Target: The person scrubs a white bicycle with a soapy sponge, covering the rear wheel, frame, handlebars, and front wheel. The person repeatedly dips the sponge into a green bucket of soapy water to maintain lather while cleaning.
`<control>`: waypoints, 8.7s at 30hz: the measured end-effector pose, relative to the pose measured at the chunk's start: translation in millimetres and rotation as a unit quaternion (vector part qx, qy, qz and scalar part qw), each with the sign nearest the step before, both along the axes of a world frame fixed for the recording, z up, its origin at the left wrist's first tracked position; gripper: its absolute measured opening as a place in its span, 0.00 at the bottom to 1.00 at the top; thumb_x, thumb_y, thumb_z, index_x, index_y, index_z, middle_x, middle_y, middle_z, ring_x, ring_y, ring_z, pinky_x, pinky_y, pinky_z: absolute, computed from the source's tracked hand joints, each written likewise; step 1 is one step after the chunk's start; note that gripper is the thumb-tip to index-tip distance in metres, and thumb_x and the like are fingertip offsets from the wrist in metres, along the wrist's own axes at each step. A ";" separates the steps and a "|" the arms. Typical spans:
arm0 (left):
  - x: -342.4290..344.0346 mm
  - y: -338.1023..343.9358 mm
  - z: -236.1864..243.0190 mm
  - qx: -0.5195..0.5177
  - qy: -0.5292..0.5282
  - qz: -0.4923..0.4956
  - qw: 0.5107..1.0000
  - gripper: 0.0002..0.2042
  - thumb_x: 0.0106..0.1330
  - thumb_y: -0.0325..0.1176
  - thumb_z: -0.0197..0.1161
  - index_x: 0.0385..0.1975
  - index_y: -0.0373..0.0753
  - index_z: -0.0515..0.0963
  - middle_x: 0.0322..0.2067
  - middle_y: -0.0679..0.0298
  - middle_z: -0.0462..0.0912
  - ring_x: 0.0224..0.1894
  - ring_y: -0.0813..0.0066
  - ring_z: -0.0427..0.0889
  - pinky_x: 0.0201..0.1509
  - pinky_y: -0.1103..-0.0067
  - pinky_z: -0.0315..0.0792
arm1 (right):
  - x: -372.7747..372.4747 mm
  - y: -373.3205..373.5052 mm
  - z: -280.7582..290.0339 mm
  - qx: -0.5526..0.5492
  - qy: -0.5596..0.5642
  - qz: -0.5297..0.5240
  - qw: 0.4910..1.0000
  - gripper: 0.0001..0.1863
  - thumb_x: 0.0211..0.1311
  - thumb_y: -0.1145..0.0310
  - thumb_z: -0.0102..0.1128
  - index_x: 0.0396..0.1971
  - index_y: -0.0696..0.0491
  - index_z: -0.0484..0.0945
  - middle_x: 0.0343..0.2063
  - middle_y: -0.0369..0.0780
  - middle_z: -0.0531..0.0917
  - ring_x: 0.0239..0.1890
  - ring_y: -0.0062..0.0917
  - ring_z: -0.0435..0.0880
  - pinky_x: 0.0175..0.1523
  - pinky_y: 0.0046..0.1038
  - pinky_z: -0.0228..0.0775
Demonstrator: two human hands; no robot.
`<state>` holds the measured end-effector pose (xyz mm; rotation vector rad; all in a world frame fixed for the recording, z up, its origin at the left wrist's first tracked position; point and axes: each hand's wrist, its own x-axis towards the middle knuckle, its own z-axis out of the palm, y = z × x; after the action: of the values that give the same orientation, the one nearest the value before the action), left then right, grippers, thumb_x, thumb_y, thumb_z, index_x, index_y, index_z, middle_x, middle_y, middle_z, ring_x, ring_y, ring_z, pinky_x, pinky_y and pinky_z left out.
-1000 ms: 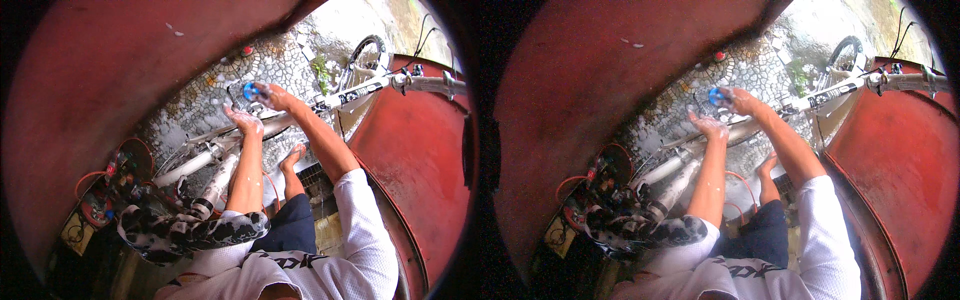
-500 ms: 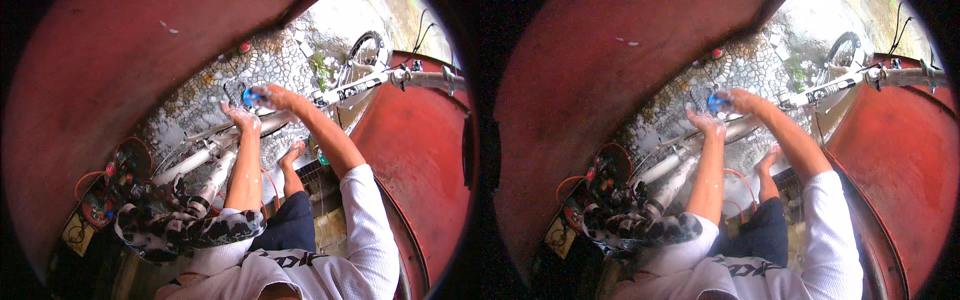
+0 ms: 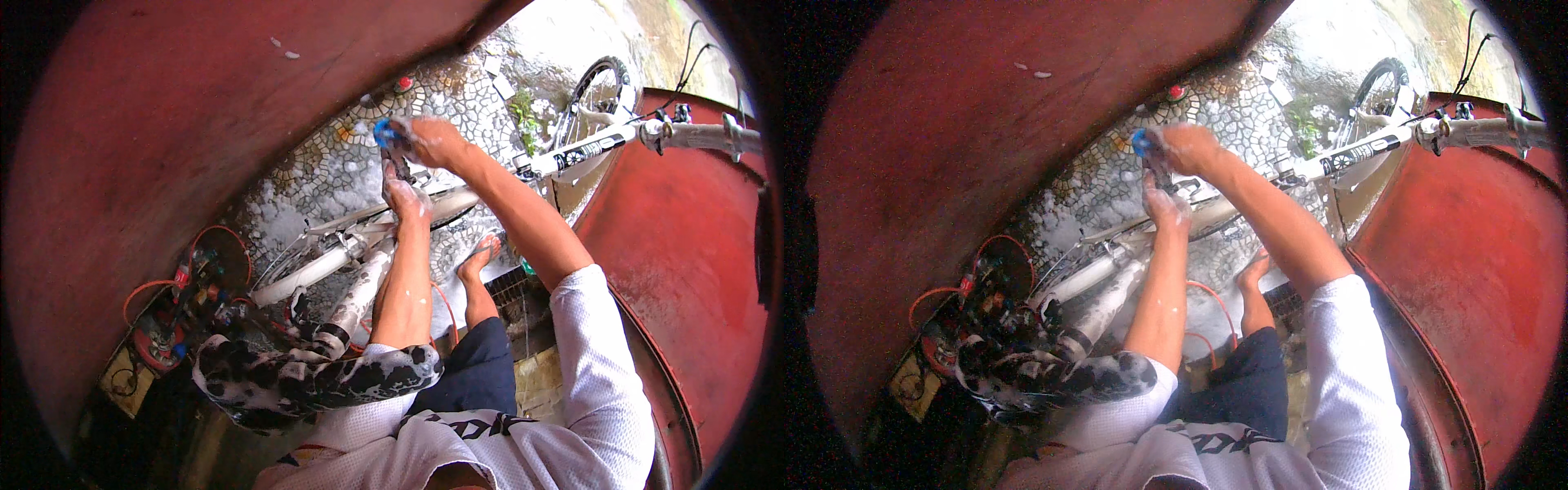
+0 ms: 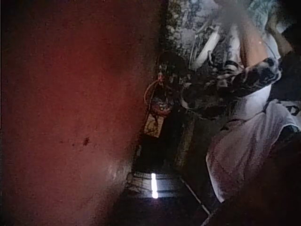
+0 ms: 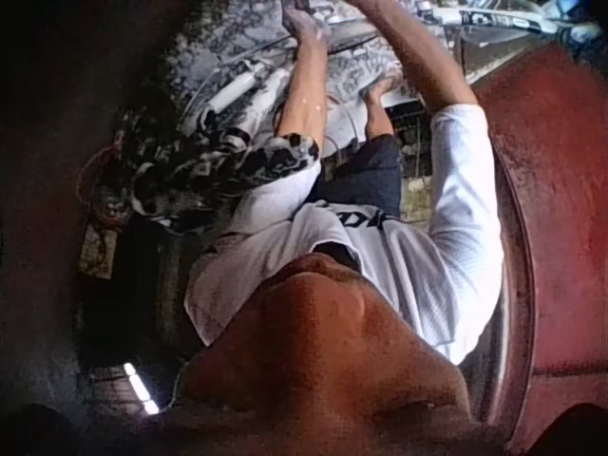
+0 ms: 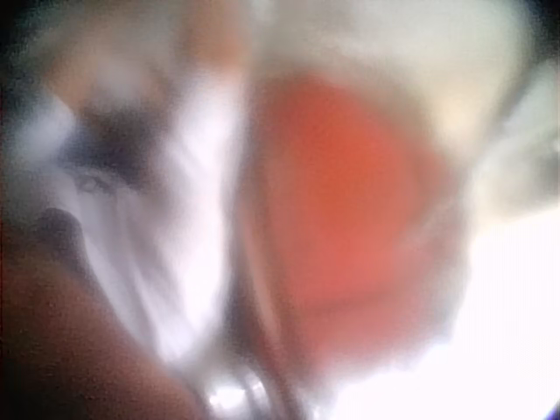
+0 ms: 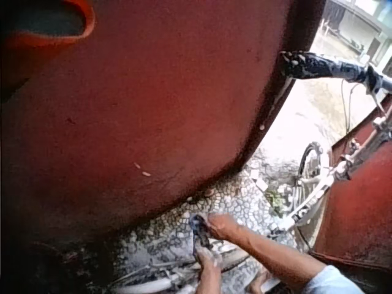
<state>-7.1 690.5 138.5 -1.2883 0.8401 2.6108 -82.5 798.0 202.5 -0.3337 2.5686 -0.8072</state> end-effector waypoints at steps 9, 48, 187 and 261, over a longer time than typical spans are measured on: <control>3.2 15.6 -2.3 -0.054 -0.008 -0.011 0.998 0.19 0.69 0.45 0.42 0.49 0.40 0.74 0.47 0.63 0.78 0.51 0.67 0.74 0.58 0.69 0.65 | -3.1 -1.0 -3.4 0.022 -0.012 -0.047 0.999 0.16 0.58 0.55 0.58 0.43 0.47 0.74 0.31 0.48 0.83 0.34 0.47 0.82 0.36 0.45 0.74; 59.8 9.8 -17.2 -0.672 0.322 -0.597 0.296 0.34 0.49 0.51 0.72 0.54 0.37 0.71 0.48 0.46 0.76 0.49 0.47 0.78 0.51 0.62 0.73 | 231.1 255.7 70.0 0.251 -0.061 -0.313 0.914 0.17 0.63 0.55 0.54 0.39 0.55 0.74 0.29 0.51 0.82 0.32 0.50 0.81 0.35 0.47 0.72; 38.1 48.7 70.9 -0.433 0.271 -0.813 0.279 0.25 0.53 0.46 0.69 0.49 0.39 0.78 0.48 0.49 0.79 0.51 0.48 0.76 0.56 0.66 0.69 | 179.3 270.8 30.0 0.114 0.298 -0.594 0.738 0.09 0.56 0.69 0.55 0.37 0.49 0.77 0.35 0.45 0.80 0.35 0.39 0.80 0.39 0.38 0.75; 33.4 404.6 88.9 -0.559 0.334 -0.664 0.367 0.06 0.59 0.23 0.66 0.34 0.28 0.80 0.30 0.59 0.84 0.30 0.73 0.83 0.39 0.76 0.78 | 327.5 431.7 -342.1 -0.087 0.087 -0.724 0.678 0.17 0.51 0.70 0.58 0.43 0.56 0.76 0.37 0.50 0.80 0.43 0.48 0.76 0.47 0.42 0.69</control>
<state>26.3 1095.1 227.4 0.7702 2.3904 0.7193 245.0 1229.7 -139.6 1.9069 2.4782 -1.4754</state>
